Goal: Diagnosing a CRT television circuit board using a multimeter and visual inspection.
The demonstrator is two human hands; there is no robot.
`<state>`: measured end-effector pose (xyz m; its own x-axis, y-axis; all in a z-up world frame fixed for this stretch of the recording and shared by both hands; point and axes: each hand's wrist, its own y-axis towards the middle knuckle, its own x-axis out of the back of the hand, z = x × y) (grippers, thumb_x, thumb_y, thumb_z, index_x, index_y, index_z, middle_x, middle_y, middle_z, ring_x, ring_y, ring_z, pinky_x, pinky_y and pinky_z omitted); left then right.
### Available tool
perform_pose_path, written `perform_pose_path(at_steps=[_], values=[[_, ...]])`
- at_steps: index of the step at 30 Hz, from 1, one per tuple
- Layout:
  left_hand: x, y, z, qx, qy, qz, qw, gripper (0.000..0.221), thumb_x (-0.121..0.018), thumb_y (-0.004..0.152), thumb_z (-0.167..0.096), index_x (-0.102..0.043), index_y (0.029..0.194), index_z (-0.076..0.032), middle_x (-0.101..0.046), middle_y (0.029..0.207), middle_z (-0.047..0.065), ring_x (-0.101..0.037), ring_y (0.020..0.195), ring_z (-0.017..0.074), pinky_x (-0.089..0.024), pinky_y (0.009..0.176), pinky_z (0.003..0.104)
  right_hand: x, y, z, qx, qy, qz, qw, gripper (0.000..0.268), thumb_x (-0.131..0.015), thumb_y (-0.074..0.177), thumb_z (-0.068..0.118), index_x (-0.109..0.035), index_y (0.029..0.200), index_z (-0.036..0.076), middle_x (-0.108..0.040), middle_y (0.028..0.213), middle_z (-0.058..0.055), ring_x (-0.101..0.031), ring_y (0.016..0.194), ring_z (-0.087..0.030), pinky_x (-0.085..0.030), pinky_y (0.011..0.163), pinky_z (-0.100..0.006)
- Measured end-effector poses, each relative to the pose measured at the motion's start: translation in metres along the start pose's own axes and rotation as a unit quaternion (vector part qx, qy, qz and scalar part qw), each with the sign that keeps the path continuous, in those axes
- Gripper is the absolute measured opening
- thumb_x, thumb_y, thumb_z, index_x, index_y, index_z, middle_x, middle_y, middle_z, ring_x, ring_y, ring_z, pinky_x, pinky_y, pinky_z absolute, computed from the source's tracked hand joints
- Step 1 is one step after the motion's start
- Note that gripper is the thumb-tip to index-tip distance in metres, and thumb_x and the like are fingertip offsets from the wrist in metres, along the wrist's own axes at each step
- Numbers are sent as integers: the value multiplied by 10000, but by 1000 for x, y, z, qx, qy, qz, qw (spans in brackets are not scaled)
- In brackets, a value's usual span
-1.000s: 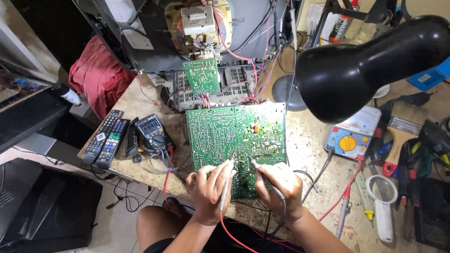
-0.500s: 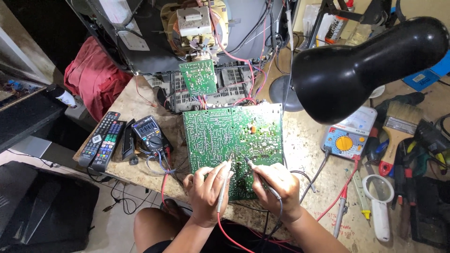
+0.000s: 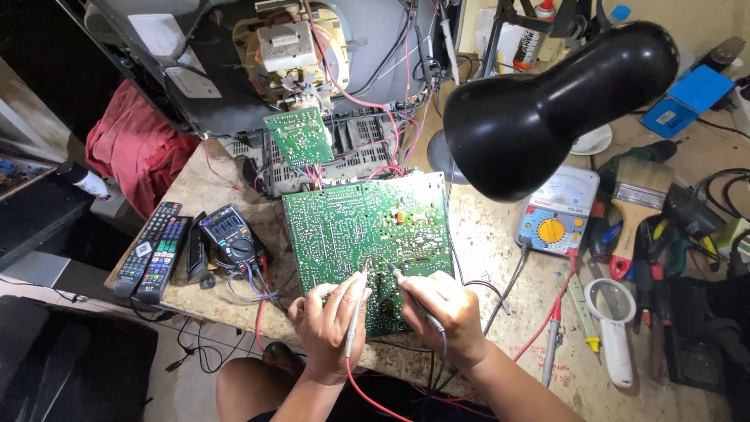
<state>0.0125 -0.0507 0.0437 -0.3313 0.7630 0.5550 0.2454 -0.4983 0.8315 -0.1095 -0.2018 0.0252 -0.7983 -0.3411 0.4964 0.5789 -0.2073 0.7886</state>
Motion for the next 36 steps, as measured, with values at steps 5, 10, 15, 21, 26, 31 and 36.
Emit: perform_pose_path(at_steps=[5, 10, 15, 21, 26, 31, 36], values=[[1, -1, 0, -3, 1, 5, 1000, 178, -663, 1010, -246, -775, 1123, -166, -778, 1087, -82, -595, 886, 168, -315, 865, 343, 8, 14, 10, 31, 5, 15, 999, 147, -675, 922, 26, -705, 1056, -27, -780, 974, -160, -743, 722, -241, -621, 613, -308], [0, -2, 0, 12, -3, 10, 1000, 186, -644, 1011, -251, -776, 1118, -176, -779, 1093, -87, -605, 907, 169, -309, 872, 350, 5, 10, 8, 37, -19, -4, 999, 156, -707, 900, 29, -710, 1051, -11, -781, 921, -124, -673, 633, -204, -564, 522, -295], [1, -2, 1, 9, -7, 11, 1000, 170, -689, 1002, -241, -771, 1140, -182, -771, 1102, -103, -598, 905, 163, -313, 861, 342, 1, 2, 2, -3, -56, -60, 997, 170, -725, 882, 57, -736, 1047, 17, -791, 930, -122, -724, 675, -185, -594, 583, -288], [-2, -5, 2, 14, -15, 6, 1000, 189, -691, 997, -238, -771, 1149, -160, -777, 1110, -84, -604, 909, 177, -322, 874, 346, 0, 6, 3, 11, -45, -35, 998, 211, -743, 879, 32, -727, 1088, 15, -791, 953, -113, -707, 687, -195, -591, 592, -290], [-2, -5, 3, 12, -19, 1, 1000, 172, -705, 989, -227, -776, 1128, -154, -778, 1095, -76, -603, 892, 184, -325, 854, 350, 1, 9, 5, 6, -37, -31, 999, 209, -741, 881, 33, -727, 1088, 12, -788, 969, -113, -709, 708, -197, -594, 606, -289], [-1, -4, 3, 12, -27, 3, 1000, 175, -704, 987, -213, -776, 1132, -149, -783, 1099, -68, -607, 900, 182, -332, 836, 348, 1, 10, 6, 10, -33, -36, 999, 214, -756, 877, 29, -723, 1088, 20, -791, 945, -112, -701, 672, -191, -588, 569, -281], [2, 1, 1, 9, -18, 6, 1000, 141, -684, 999, -218, -773, 1101, -177, -777, 1083, -85, -606, 891, 174, -331, 850, 340, 2, 12, 7, 21, -29, -33, 999, 218, -766, 867, 21, -722, 1080, 9, -787, 965, -106, -699, 688, -196, -594, 600, -290]])
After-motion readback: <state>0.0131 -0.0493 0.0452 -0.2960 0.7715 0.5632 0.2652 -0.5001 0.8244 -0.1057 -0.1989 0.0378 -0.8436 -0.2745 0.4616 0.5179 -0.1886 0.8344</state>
